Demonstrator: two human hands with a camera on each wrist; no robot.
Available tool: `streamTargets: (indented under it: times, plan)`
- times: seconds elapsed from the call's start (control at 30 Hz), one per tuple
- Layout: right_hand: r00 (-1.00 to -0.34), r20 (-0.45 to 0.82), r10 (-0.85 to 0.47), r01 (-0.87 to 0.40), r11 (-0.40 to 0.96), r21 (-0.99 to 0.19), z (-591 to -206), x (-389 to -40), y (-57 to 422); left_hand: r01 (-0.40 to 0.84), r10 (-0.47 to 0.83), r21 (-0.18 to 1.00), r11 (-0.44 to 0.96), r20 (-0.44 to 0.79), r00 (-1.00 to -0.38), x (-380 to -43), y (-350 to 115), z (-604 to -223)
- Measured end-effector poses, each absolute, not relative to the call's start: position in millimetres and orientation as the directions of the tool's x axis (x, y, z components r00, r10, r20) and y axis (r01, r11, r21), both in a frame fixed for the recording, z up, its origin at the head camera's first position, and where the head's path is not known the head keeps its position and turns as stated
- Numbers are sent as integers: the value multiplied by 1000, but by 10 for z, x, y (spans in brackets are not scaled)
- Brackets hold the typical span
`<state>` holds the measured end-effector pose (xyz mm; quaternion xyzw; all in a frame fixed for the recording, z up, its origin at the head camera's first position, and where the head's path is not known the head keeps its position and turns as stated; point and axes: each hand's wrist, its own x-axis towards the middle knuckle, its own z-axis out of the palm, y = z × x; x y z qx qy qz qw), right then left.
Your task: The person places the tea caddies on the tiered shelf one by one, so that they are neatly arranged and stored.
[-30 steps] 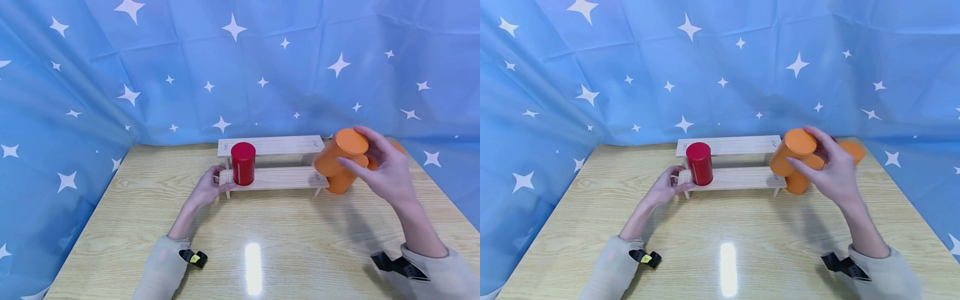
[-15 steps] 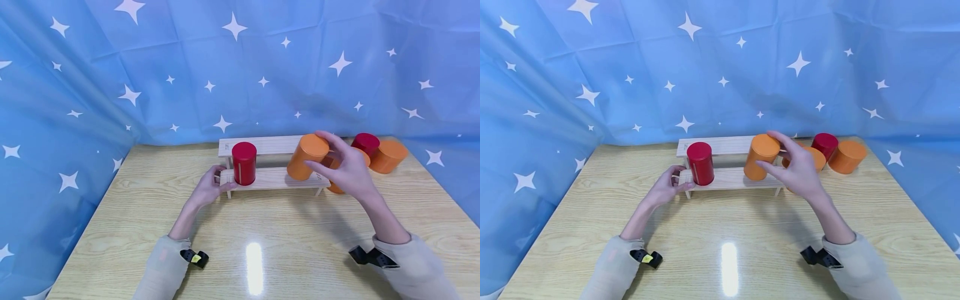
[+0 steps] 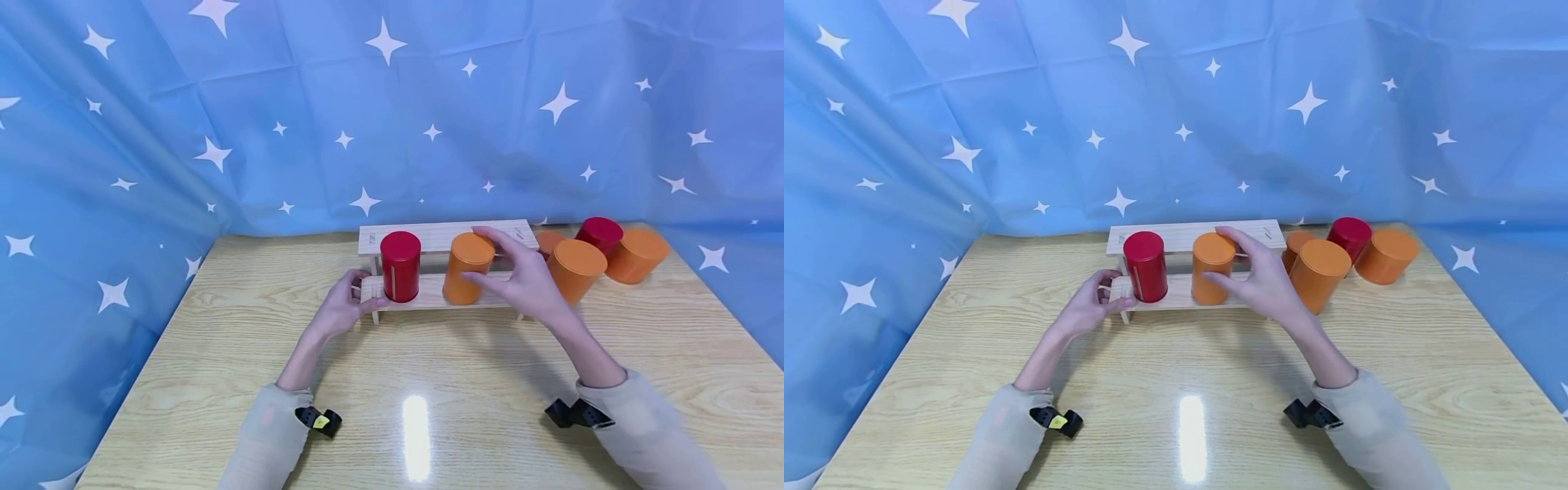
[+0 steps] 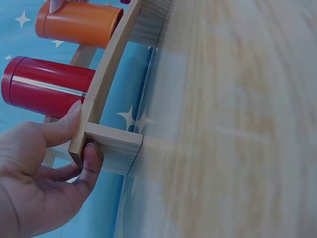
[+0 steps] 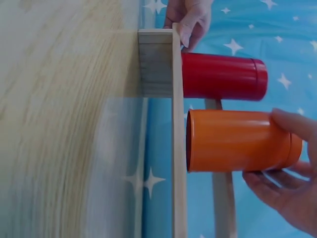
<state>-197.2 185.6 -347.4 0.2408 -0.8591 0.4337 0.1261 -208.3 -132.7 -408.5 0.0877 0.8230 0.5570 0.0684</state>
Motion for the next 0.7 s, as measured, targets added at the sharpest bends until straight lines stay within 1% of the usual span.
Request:
streamTargets:
  times: [0.13,0.43,0.7]
  plan:
    - [-861,405,-309,-509,519,-686,-3511,-2005,1814,64,221,928,367,-20,-975,-2083,-1327,-4084]
    - [-854,399,-334,-519,485,-704,-3547,-2082,1720,46,223,926,374,-42,-974,-2095,-1322,-4088]
    - [-851,395,-347,-523,493,-695,-3544,-2088,1673,45,226,933,356,-39,-973,-2099,-1325,-4098]
